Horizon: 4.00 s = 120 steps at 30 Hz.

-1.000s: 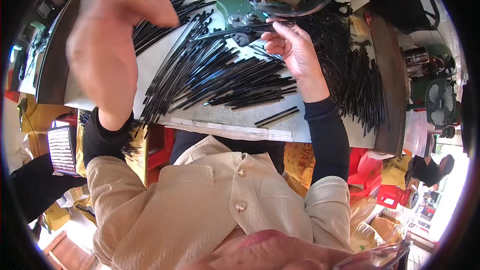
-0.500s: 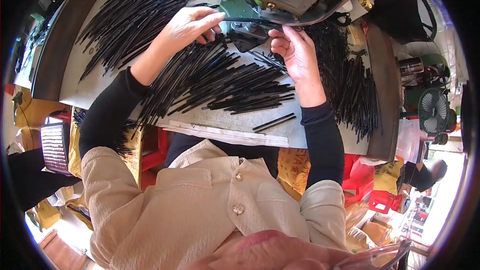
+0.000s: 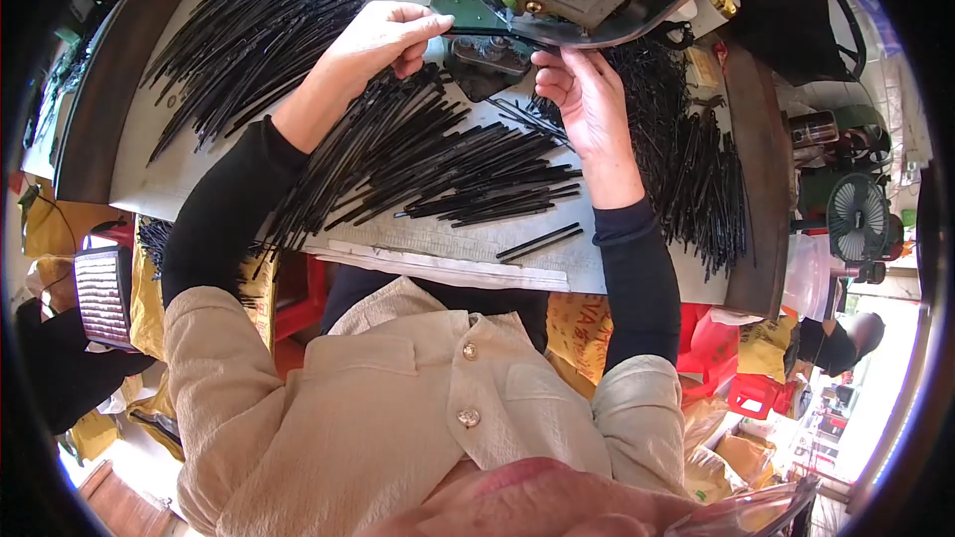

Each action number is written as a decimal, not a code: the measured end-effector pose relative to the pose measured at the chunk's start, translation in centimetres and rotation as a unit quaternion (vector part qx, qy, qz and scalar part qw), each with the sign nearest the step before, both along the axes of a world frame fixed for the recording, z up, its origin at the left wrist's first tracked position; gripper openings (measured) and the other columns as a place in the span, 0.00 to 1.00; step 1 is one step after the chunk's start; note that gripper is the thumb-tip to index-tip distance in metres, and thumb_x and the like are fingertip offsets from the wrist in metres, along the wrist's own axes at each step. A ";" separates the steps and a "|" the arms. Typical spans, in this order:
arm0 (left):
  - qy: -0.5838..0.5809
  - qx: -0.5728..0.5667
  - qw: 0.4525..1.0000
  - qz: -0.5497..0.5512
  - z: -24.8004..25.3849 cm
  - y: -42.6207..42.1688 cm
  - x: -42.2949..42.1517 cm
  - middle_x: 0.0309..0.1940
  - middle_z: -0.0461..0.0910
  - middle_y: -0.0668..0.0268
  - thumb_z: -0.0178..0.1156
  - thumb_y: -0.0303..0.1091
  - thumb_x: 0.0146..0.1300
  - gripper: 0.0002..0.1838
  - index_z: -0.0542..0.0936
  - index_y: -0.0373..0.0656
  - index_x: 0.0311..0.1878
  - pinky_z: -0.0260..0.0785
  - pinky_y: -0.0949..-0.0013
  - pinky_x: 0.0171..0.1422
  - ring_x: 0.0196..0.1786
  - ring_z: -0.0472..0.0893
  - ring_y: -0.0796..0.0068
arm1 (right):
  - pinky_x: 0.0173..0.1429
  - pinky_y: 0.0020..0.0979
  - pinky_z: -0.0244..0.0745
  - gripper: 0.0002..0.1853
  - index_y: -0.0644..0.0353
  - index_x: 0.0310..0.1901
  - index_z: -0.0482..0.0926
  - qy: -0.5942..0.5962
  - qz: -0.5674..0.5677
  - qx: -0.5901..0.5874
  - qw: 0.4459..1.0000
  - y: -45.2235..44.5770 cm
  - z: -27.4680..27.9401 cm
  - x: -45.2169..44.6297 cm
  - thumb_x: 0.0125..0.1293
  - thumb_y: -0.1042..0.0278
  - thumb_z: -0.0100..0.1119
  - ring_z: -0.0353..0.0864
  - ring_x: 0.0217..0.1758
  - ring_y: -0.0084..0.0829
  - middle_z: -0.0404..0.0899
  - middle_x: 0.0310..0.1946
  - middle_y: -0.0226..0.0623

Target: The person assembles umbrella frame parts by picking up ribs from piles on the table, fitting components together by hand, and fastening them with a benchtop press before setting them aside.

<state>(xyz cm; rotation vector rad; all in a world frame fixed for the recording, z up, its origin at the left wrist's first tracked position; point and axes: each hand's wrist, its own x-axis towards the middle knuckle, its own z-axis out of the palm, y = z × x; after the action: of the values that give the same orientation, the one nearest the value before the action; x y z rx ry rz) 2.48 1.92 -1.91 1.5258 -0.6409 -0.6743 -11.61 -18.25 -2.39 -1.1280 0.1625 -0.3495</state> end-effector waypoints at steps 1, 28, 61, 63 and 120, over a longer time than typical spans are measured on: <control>0.001 0.000 1.000 0.000 0.0 0.0 -0.1 0.13 0.64 0.76 0.59 0.43 0.59 0.15 0.75 0.42 0.25 0.56 0.80 0.19 0.16 0.66 0.85 | 0.34 0.27 0.79 0.10 0.68 0.41 0.71 -0.001 0.001 0.001 1.000 0.0 0.0 0.0 0.65 0.70 0.49 0.81 0.29 0.31 0.78 0.34 0.50; -0.050 0.030 0.998 -0.001 0.7 0.5 0.2 0.10 0.58 0.77 0.59 0.44 0.59 0.16 0.78 0.38 0.30 0.48 0.80 0.18 0.13 0.58 0.87 | 0.35 0.30 0.80 0.11 0.67 0.43 0.72 -0.006 -0.014 0.001 1.000 -0.4 0.0 -0.2 0.64 0.69 0.51 0.81 0.35 0.35 0.78 0.36 0.46; -0.507 0.289 0.811 -0.043 0.8 3.3 -1.8 0.25 0.80 0.60 0.57 0.35 0.50 0.09 0.80 0.40 0.30 0.72 0.67 0.36 0.29 0.80 0.63 | 0.33 0.18 0.65 0.16 0.66 0.48 0.75 0.188 0.188 -0.381 0.885 3.7 2.2 -2.2 0.61 0.68 0.54 0.73 0.25 0.15 0.78 0.21 0.30; -0.492 0.287 0.821 -0.043 0.7 3.3 -1.4 0.24 0.79 0.60 0.57 0.35 0.50 0.09 0.80 0.39 0.30 0.72 0.69 0.35 0.28 0.79 0.65 | 0.31 0.18 0.65 0.16 0.66 0.49 0.75 0.190 0.189 -0.374 0.888 3.7 2.2 -2.2 0.61 0.68 0.53 0.72 0.25 0.14 0.78 0.21 0.30; -0.066 -0.003 0.997 -0.030 0.0 -2.6 -1.8 0.22 0.70 0.71 0.56 0.41 0.62 0.15 0.76 0.37 0.41 0.51 0.84 0.14 0.15 0.64 0.90 | 0.28 0.17 0.68 0.17 0.64 0.47 0.71 0.154 0.149 -0.176 0.961 3.9 1.6 -1.7 0.60 0.63 0.53 0.75 0.25 0.19 0.77 0.26 0.33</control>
<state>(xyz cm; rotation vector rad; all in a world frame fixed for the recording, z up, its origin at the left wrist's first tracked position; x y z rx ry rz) 0.72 -0.66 -1.91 1.5596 -0.7912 -0.6203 -13.32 -14.37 -0.78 -1.5348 0.2060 0.0731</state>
